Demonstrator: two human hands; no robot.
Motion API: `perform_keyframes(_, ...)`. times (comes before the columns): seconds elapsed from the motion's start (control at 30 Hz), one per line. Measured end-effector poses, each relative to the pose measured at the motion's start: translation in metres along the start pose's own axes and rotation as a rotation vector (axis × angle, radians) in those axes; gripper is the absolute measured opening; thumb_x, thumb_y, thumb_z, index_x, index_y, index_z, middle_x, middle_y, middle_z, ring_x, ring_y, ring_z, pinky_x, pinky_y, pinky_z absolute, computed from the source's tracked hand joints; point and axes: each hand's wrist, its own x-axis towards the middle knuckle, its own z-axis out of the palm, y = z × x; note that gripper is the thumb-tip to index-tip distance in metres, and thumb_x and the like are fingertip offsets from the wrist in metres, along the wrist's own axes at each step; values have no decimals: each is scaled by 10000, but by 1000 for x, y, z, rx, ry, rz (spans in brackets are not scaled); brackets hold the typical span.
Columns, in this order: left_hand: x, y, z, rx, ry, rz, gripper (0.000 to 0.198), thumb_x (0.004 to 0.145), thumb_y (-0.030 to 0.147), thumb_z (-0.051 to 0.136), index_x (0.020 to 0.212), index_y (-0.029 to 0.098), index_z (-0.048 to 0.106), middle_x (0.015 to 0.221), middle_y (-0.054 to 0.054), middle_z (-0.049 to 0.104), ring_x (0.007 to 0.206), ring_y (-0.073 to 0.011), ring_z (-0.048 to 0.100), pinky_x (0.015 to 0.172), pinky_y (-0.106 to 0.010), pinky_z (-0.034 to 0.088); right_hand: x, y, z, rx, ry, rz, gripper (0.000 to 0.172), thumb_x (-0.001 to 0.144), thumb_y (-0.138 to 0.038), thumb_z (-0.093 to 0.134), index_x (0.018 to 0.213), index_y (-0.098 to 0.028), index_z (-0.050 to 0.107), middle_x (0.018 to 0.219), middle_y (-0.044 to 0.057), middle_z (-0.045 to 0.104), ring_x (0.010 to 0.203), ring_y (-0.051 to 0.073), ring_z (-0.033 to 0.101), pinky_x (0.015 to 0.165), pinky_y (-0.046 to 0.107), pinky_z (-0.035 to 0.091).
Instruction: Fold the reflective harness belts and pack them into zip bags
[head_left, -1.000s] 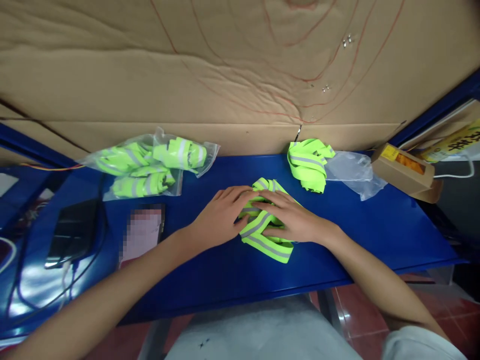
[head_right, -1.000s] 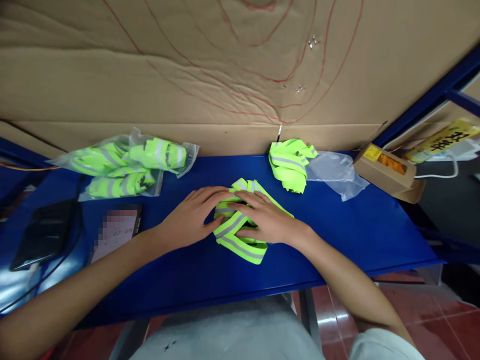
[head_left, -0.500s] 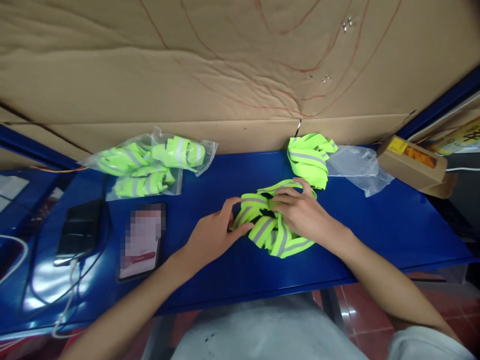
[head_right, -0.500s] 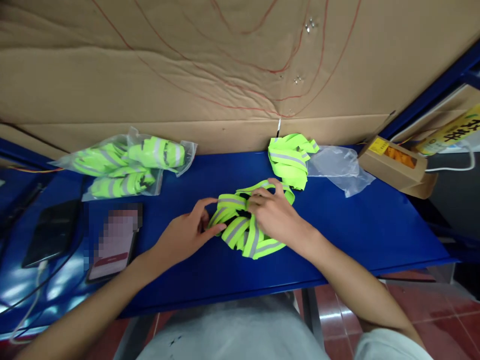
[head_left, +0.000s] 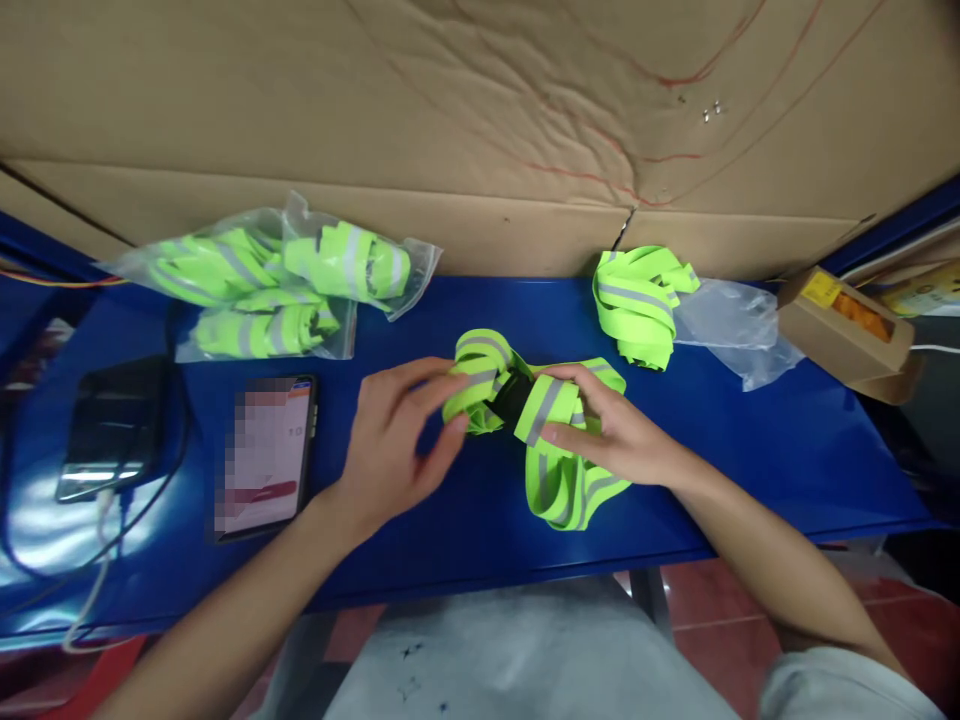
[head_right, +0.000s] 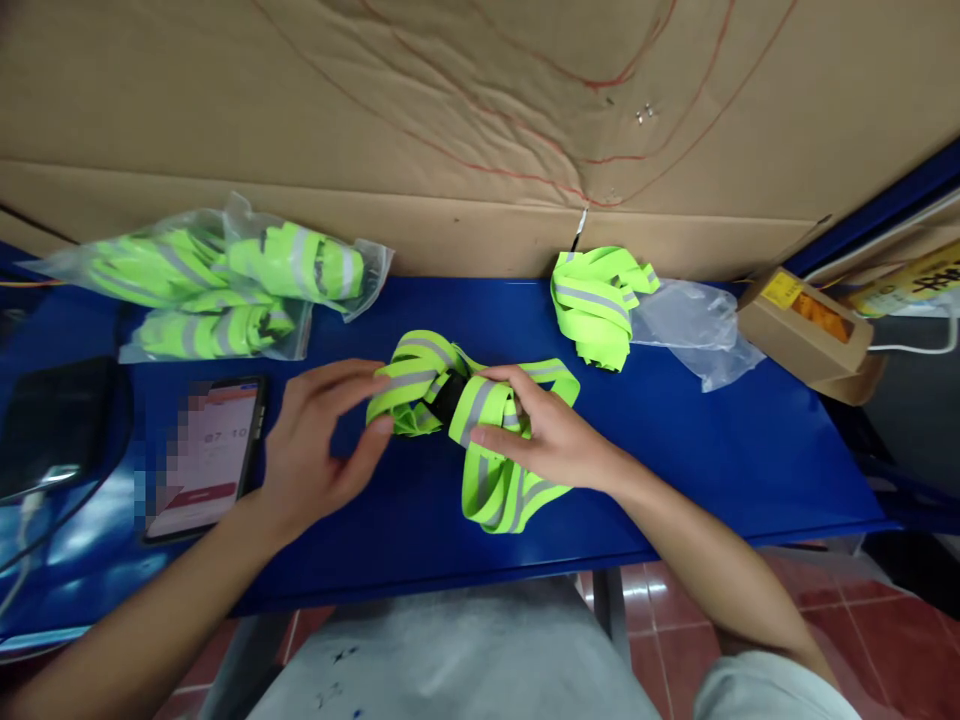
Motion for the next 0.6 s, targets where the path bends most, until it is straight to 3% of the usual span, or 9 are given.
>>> perform_keyframes(0.1,-4,17,1,14,-66,232,517,871,234,704,1357,279,535,1444,-150,600,1329,-321,589,1077,-503,443,1,-1,-3,160,-136,-45,542,979,-477,647,1420,-196,503,1317,88,679,1093,212,683,888,321,588)
perform_keyframes(0.23,-2,23,3,-126,-213,189,568,869,201,620,1417,217,473,1329,-122,696,1210,-264,668,1086,-458,438,3,3,0,249,-284,-71,427,1053,-474,516,1387,-214,573,1359,73,672,1257,208,642,1076,348,530)
perform_keyframes(0.33,-1,14,4,-108,-317,78,531,859,179,588,1382,197,499,1260,-104,729,1109,-255,701,1019,-439,461,5,9,0,188,-157,-23,361,1093,-453,413,1255,-224,641,1219,58,726,1138,192,691,1026,342,551)
perform_keyframes(0.43,-2,7,7,-12,-332,27,356,888,192,591,1244,194,608,1183,-93,750,1042,-263,708,1010,-462,452,4,7,2,-32,126,-82,325,1110,-376,362,1093,-225,649,1008,50,731,950,187,709,889,339,568)
perform_keyframes(0.5,-4,6,10,9,-306,13,236,923,212,593,1151,190,649,1103,-81,762,978,-254,709,993,-463,455,-1,-3,7,-232,267,-230,263,1100,-358,399,1129,-236,630,1091,72,725,1060,215,697,955,388,539)
perform_keyframes(0.53,-4,6,11,-2,-299,7,214,936,221,592,1137,186,654,1071,-77,764,955,-252,707,975,-459,460,-4,-9,12,-342,282,-337,237,1085,-379,452,1199,-249,614,1198,86,712,1174,237,667,1031,425,504)
perform_keyframes(0.6,-6,7,15,-70,-307,18,203,954,227,584,1140,174,647,1040,-72,761,956,-250,702,946,-442,468,-9,-20,23,-569,207,-522,357,1045,-409,560,1370,-262,547,1409,103,641,1359,265,568,1162,479,396)
